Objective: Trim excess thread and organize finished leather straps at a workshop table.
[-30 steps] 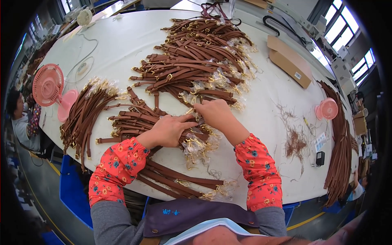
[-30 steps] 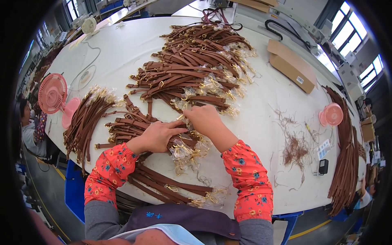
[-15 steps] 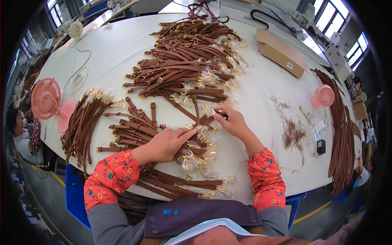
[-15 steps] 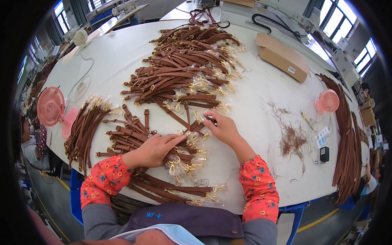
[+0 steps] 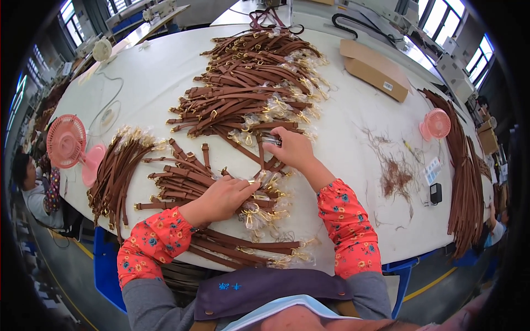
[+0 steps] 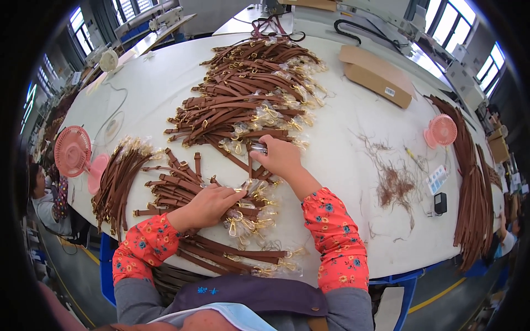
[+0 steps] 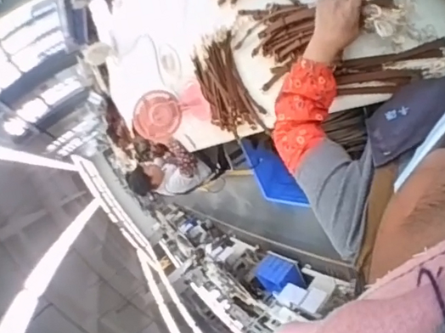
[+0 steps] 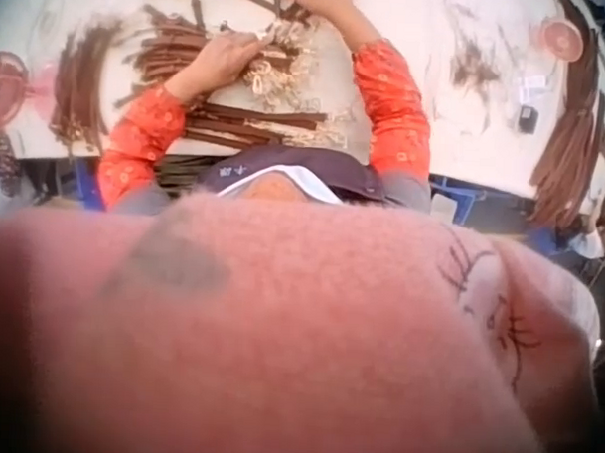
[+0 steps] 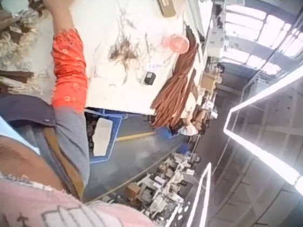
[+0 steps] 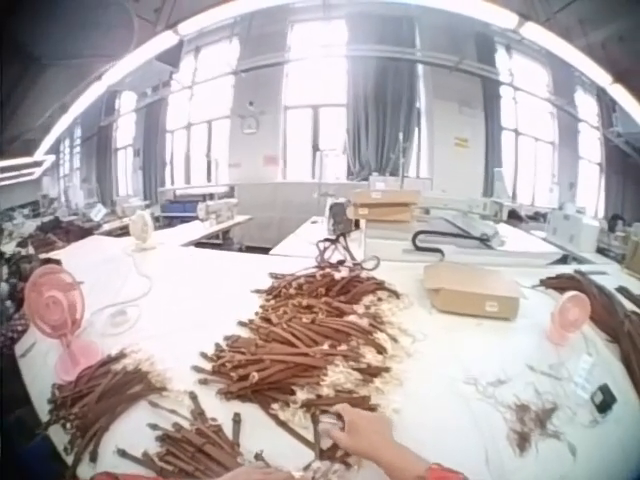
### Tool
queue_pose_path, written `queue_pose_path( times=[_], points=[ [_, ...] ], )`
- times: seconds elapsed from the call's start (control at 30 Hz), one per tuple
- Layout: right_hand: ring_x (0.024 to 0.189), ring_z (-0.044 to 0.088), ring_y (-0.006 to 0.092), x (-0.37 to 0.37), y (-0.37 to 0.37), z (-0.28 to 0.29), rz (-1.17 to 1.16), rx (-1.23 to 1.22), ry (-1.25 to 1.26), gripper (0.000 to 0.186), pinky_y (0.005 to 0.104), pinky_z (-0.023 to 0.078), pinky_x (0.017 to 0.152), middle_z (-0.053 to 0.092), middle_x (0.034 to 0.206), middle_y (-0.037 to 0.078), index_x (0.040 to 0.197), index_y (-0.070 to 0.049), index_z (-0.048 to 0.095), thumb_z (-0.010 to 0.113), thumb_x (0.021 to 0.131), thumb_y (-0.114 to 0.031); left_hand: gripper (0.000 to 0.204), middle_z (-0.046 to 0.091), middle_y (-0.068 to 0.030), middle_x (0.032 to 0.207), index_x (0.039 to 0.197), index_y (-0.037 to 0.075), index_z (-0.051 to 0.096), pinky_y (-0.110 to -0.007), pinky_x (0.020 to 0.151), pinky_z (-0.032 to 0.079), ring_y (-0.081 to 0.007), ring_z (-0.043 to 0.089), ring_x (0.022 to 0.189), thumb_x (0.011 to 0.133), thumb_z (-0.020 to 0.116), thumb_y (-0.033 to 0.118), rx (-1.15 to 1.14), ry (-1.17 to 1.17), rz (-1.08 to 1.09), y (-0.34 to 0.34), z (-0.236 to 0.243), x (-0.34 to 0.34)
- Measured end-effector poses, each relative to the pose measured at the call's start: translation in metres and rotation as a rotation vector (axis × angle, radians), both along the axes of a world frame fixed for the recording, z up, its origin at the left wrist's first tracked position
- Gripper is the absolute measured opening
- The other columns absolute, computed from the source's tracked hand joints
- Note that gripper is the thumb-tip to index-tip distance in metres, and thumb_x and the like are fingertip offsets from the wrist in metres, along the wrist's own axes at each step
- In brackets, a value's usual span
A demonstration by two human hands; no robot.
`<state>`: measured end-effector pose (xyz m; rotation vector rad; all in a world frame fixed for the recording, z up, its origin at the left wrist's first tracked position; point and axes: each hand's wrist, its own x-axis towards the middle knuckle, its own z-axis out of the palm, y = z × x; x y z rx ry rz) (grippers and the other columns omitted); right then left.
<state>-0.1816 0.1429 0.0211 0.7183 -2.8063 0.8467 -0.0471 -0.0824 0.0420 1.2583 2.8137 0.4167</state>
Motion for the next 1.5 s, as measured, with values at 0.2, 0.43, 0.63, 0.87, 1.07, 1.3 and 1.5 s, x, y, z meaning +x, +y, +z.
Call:
queue_pose_path(
  times=[0.2, 0.43, 0.63, 0.87, 1.07, 1.3, 1.5],
  points=[
    [0.089, 0.07, 0.0364, -0.015, -0.037, -0.033, -0.098, 0.152, -0.129, 0.042, 0.0446, 0.055, 0.075, 0.073, 0.095, 0.015, 0.101, -0.008, 0.071, 0.076, 0.074, -0.04, 0.068, 0.062, -0.0102, 0.106, 0.141, 0.004, 0.05, -0.04, 0.086, 0.046, -0.0278, 0.063, 0.101, 0.075, 0.068, 0.003, 0.014, 0.015, 0.012, -0.001, -0.004, 0.002],
    [0.076, 0.062, 0.0121, -0.026, 0.027, 0.005, 0.127, -0.322, -0.746, 0.022, 0.0283, 0.049, 0.067, 0.069, 0.086, 0.002, 0.097, -0.008, 0.068, 0.076, 0.081, -0.021, 0.081, 0.059, -0.0145, 0.119, 0.151, 0.009, 0.039, -0.042, 0.087, 0.047, -0.0339, 0.062, 0.103, 0.076, 0.07, 0.008, -0.066, -0.02, 0.188, 0.002, 0.0, 0.007],
    [0.069, 0.051, 0.0026, 0.015, 0.042, 0.037, 0.12, -1.057, -0.898, 0.013, 0.0202, 0.039, 0.06, 0.061, 0.083, -0.007, 0.1, -0.01, 0.064, 0.072, 0.09, -0.014, 0.084, 0.058, -0.0145, 0.119, 0.153, 0.008, 0.035, -0.043, 0.084, 0.047, -0.0334, 0.064, 0.096, 0.075, 0.067, 0.004, -0.035, -0.016, 0.179, 0.002, 0.003, 0.003],
    [0.074, 0.067, 0.0322, 0.065, -0.001, -0.009, 0.311, -0.359, -0.221, 0.024, 0.0408, 0.051, 0.065, 0.068, 0.083, 0.013, 0.107, -0.007, 0.06, 0.069, 0.092, -0.024, 0.08, 0.054, -0.0147, 0.139, 0.148, 0.0, 0.038, -0.041, 0.084, 0.046, -0.0311, 0.063, 0.106, 0.074, 0.066, 0.003, -0.026, 0.037, 0.253, 0.004, -0.004, 0.008],
    [0.072, 0.067, 0.0352, 0.081, 0.011, -0.005, 0.306, -0.033, -0.147, 0.03, 0.0424, 0.051, 0.062, 0.069, 0.081, 0.012, 0.111, -0.011, 0.061, 0.067, 0.095, -0.035, 0.069, 0.059, -0.0081, 0.132, 0.143, 0.012, 0.05, -0.039, 0.084, 0.045, -0.025, 0.062, 0.11, 0.076, 0.067, 0.005, -0.003, -0.021, 0.144, -0.002, 0.002, 0.006],
    [0.078, 0.068, 0.0288, 0.042, 0.036, 0.016, 0.246, 0.102, 0.195, 0.025, 0.0409, 0.052, 0.065, 0.068, 0.084, 0.008, 0.104, -0.012, 0.061, 0.071, 0.088, -0.029, 0.064, 0.061, -0.0025, 0.125, 0.136, 0.03, 0.059, -0.04, 0.084, 0.047, -0.023, 0.063, 0.107, 0.077, 0.07, 0.009, 0.037, 0.011, 0.103, -0.002, 0.0, 0.009],
    [0.078, 0.068, 0.0256, 0.024, 0.016, 0.009, 0.296, 0.176, 0.525, 0.013, 0.0386, 0.052, 0.069, 0.064, 0.079, 0.004, 0.093, -0.011, 0.062, 0.069, 0.085, -0.018, 0.063, 0.061, -0.0031, 0.125, 0.135, 0.03, 0.061, -0.04, 0.085, 0.047, -0.0233, 0.063, 0.107, 0.076, 0.07, 0.008, 0.018, 0.022, 0.101, -0.003, 0.001, 0.009]
  ],
)
